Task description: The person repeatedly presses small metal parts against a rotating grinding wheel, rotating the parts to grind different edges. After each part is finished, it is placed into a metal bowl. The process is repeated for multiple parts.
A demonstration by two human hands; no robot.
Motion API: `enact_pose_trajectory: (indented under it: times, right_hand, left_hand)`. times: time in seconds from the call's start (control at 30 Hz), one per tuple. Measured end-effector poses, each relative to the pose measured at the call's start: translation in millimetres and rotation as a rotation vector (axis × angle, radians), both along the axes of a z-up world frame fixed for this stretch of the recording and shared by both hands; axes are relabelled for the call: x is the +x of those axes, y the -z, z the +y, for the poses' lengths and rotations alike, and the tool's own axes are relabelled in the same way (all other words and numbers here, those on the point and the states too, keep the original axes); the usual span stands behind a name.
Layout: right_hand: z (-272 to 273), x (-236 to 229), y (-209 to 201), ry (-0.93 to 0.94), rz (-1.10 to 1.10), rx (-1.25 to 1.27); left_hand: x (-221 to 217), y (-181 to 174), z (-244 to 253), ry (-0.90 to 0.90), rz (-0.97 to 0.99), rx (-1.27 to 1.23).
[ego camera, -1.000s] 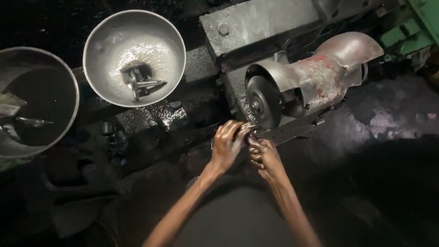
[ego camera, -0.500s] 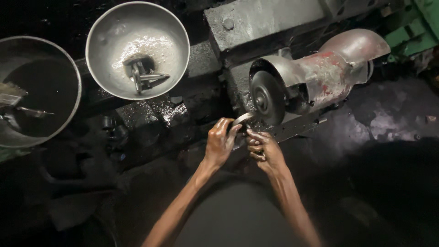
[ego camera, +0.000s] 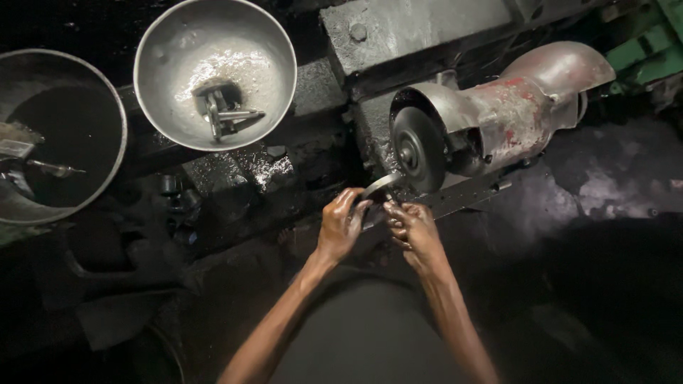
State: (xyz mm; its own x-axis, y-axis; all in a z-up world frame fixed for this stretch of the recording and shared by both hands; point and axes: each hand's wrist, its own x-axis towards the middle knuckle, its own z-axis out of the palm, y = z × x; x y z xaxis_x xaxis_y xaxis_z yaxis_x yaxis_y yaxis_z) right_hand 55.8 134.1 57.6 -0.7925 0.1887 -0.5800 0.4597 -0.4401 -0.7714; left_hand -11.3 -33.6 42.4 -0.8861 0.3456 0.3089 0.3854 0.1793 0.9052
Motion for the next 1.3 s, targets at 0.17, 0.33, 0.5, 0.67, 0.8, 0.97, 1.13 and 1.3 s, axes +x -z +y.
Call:
enact_pose_trajectory:
  times: [0.17,0.33,0.5,0.67,0.8,0.97,1.13,1.3]
  right_hand:
    - [3,4,1,0.019,0.051,-0.075]
    - [1,5,3,0.037,0.010,-0.079]
    - [5,9,1,0.033,-0.009,-0.062]
    - [13,10,-6,0.089,-0.008,-0.279]
    - [4,3,-14,0.063,0.000,-0.270]
    - [-1,-6,-23,0.026,-0.055,-0.106]
    - [9,1,-9,0.060,-0.037,-0.225]
    - [9,3,-3,0.017,0.037,-0.213]
  left_hand:
    - [-15,-22,22,0.004,0.116,-0.096]
    - [-13,-19,25,-0.027,0.127,-0.051]
    - [10,8,12,-0.048,-0.029,0.073]
    - [12,17,18,0.017,-0.077,0.060]
    - [8,18,13,-0.046,-0.098,-0.051]
    - [7,14,4,-0.079,0.074,0.113]
    - [0,-9,16,-0.051,0.087,-0.018]
    - [-16,-28,28,-0.050,0.247,-0.087]
